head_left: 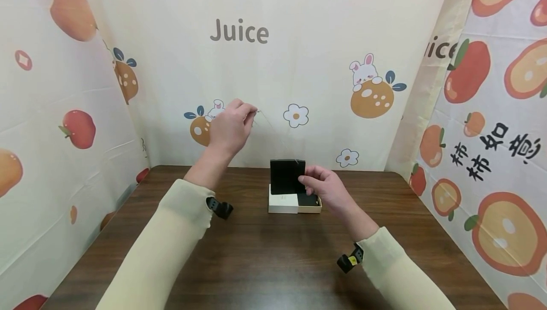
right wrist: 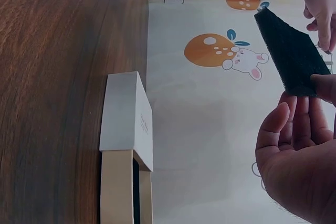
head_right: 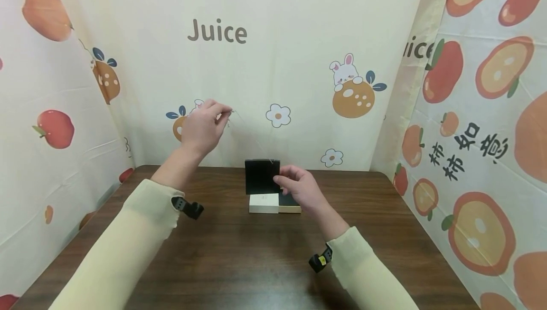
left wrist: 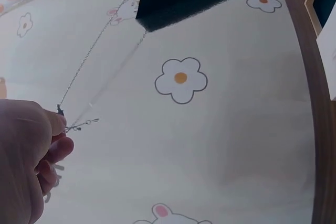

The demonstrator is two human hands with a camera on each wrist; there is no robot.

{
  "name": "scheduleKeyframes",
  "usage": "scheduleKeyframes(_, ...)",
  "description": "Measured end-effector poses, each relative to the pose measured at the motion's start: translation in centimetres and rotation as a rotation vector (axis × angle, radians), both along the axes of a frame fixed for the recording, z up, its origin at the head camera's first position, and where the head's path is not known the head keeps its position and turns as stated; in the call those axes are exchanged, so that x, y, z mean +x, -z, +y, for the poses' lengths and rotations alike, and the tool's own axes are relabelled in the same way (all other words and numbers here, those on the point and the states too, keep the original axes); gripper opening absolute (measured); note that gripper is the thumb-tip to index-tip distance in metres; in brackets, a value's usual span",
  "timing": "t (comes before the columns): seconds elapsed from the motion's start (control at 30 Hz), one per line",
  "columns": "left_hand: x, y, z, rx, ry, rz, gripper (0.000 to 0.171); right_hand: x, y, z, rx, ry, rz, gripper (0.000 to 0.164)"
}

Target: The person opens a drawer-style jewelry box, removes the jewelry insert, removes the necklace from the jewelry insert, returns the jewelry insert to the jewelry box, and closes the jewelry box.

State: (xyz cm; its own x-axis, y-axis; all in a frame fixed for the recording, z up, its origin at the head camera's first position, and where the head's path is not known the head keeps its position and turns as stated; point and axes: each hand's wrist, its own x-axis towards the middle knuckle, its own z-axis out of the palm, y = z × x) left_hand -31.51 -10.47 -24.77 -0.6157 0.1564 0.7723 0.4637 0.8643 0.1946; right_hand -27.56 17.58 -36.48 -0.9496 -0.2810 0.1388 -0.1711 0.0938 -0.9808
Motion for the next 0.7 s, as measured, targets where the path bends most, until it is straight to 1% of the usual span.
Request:
scheduleKeyframes(0.27, -0.1, -0.7, -0.6, 0.037, -0.030, -0.017, 0.022, -0.1, 0.2, -0.1, -0.034, 0.009, -0.014, 0.005)
scheduleKeyframes(0.37, -0.1, -0.9, -0.7, 0.064, -0.025, -0.016, 0.021, -0.1, 0.4, -0.2, -0.038, 0.013, -0.014, 0.005)
scheduleKeyframes(0.53, -0.1, -1.0, -1.1, 0.119, -0.014, 0.004, 0.018, -0.1, 0.5, 0.0, -0.029, 0.030, -0.019, 0.005)
scheduleKeyframes(0.6, -0.1, -1.0, -1.1, 0.124, -0.009, 0.003, 0.018, -0.1, 0.5, 0.1, -0.029, 0.033, -0.020, 0.003)
scheduleKeyframes(0.7, 0.0, -0.9, -1.2, 0.121, -0.005, -0.011, 0.019, -0.1, 0.3, 0.1, -0.032, 0.038, -0.024, 0.005)
